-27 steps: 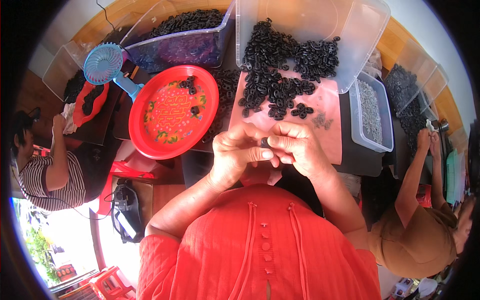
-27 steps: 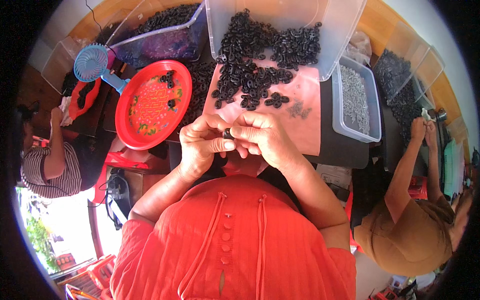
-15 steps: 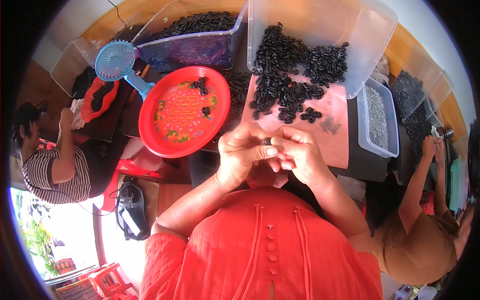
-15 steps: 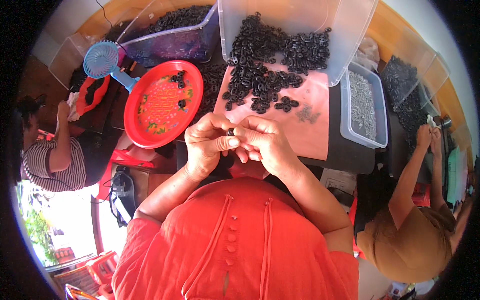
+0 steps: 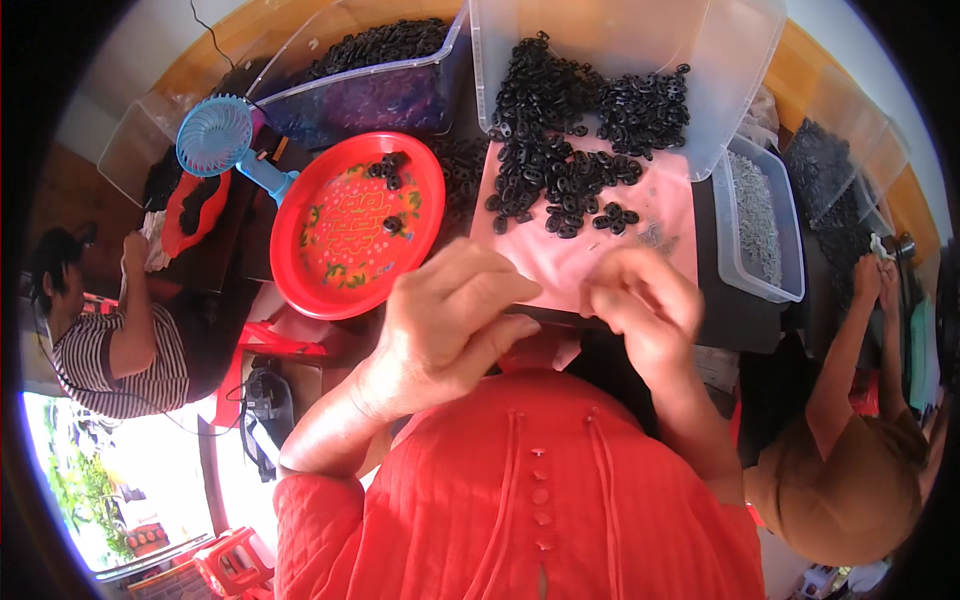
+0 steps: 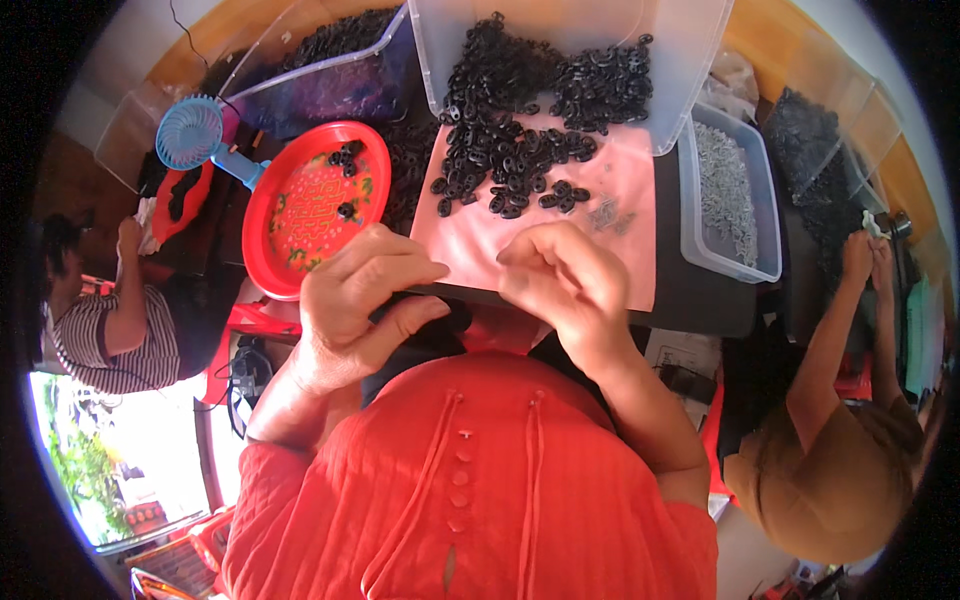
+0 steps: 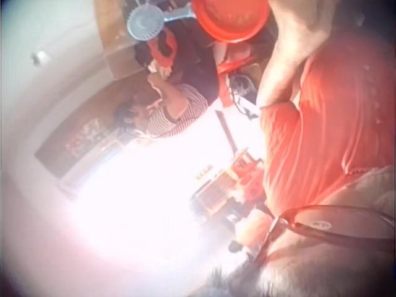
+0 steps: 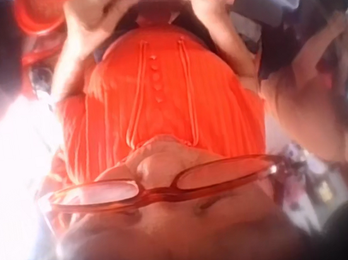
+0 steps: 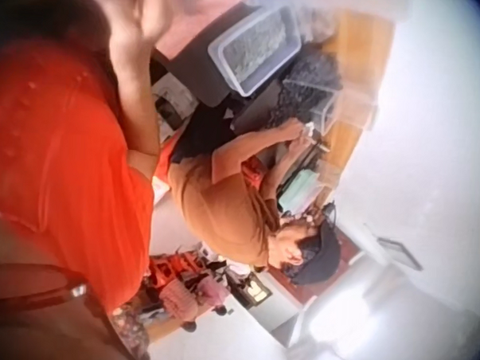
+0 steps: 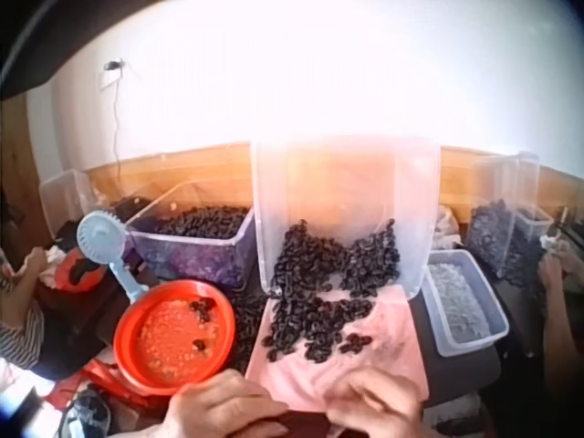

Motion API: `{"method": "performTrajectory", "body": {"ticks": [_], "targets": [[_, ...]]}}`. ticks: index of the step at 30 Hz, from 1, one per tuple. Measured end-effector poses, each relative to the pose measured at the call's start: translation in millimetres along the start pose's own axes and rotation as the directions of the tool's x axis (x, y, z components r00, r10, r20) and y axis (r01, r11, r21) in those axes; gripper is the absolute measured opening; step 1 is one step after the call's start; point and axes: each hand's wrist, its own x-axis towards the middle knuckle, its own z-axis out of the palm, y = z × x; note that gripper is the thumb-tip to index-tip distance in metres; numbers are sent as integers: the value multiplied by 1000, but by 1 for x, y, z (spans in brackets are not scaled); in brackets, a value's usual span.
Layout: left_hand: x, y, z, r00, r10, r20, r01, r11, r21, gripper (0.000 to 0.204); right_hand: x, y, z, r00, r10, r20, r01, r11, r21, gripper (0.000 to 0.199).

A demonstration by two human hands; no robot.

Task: The person assembles plastic cord locks by inserting small metal pins into plastic components by hand.

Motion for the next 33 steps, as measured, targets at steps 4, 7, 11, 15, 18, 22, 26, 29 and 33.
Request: {"method": "performTrajectory", "body": {"ticks": [4, 7, 11, 15, 18, 22, 26, 29, 33], "targets": [[3, 14, -6, 979, 16, 201, 37, 965, -260, 30, 3, -80, -3, 828, -489, 275, 506, 862, 9, 33], [-3, 31, -1, 953, 166, 255, -50, 912, -407, 33, 10, -75, 20, 824, -492, 280, 511, 859, 5, 33], [2, 54, 0, 903, 350, 248, -143, 791, -595, 23, 10, -82, 34, 806, -510, 301, 540, 841, -22, 33], [7, 78, 1, 879, 464, 109, -274, 679, -681, 27, 6, -87, 20, 795, -514, 323, 558, 828, -53, 33], [12, 111, -5, 957, 141, 254, 153, 497, -854, 27, 9, -86, 9, 791, -501, 350, 551, 833, -53, 33], [14, 119, -14, 957, 78, 279, 180, 595, -784, 26, 1, -87, -8, 790, -495, 362, 555, 828, -80, 33], [19, 136, -23, 946, 35, 321, 202, 713, -672, 26, -12, -97, -40, 789, -502, 356, 575, 806, -138, 33], [29, 152, -26, 942, 15, 337, 200, 778, -596, 25, -16, -110, -59, 792, -494, 359, 583, 786, -204, 33], [48, 162, -36, 942, -17, 336, 182, 865, -467, 24, -12, -119, -40, 780, -500, 377, 609, 745, -273, 32]]}}
